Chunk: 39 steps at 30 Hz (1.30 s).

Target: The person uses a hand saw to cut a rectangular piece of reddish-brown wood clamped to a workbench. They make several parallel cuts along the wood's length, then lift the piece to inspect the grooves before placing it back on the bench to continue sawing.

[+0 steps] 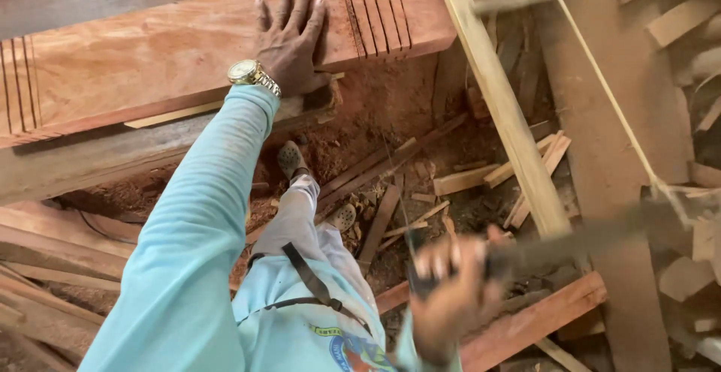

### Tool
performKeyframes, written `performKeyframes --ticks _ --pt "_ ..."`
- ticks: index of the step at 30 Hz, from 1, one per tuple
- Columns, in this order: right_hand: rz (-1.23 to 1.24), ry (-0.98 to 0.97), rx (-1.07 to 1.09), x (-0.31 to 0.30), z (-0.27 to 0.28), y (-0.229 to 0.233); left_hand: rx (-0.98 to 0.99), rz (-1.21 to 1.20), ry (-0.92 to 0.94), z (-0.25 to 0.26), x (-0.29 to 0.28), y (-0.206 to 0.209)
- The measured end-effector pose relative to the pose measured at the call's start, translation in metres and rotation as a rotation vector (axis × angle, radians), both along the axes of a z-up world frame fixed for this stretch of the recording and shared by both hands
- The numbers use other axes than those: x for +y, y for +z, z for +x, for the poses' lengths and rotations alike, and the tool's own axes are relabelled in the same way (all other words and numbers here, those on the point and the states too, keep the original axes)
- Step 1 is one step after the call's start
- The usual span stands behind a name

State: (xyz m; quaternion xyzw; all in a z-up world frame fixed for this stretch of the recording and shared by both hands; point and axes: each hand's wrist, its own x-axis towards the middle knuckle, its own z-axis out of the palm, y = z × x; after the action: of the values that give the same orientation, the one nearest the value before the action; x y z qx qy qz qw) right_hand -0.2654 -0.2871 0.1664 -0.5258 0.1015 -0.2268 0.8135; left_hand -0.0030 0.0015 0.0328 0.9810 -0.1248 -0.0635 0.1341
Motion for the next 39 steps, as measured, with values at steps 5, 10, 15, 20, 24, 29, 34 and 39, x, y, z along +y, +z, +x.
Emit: performKeyframes --ticks 5,10,15,20,24,29,34,39 --pt "0.222 -0.095 0.218 -0.021 -0.048 -0.050 0.001 0.011 0.003 -0.008 -0.006 -0.005" --pt "0.167 -0.031 0.165 0.064 0.127 -0.081 -0.078 -0.012 -0.014 0.001 -0.003 -0.010" --pt "0.260 -0.013 0.112 0.063 0.128 -0.032 0.003 0.018 -0.009 -0.001 -0.005 -0.001" --pt "0.076 -0.161 0.253 -0.003 -0.017 0.012 0.007 -0.010 -0.011 -0.003 -0.004 -0.011" --pt "0.321 -0.113 0.223 -0.021 -0.036 -0.026 -0.031 -0.013 -0.017 0.003 0.004 -0.009" --pt "0.233 -0.129 0.259 0.070 0.136 -0.071 -0.035 0.032 -0.004 -0.001 -0.003 -0.018" --pt "0.274 -0.056 0.137 0.061 0.112 -0.025 0.002 -0.029 -0.031 0.001 -0.004 -0.019" --pt "0.094 -0.087 0.231 -0.016 -0.039 -0.005 -0.039 -0.046 0.006 -0.001 -0.002 -0.015"
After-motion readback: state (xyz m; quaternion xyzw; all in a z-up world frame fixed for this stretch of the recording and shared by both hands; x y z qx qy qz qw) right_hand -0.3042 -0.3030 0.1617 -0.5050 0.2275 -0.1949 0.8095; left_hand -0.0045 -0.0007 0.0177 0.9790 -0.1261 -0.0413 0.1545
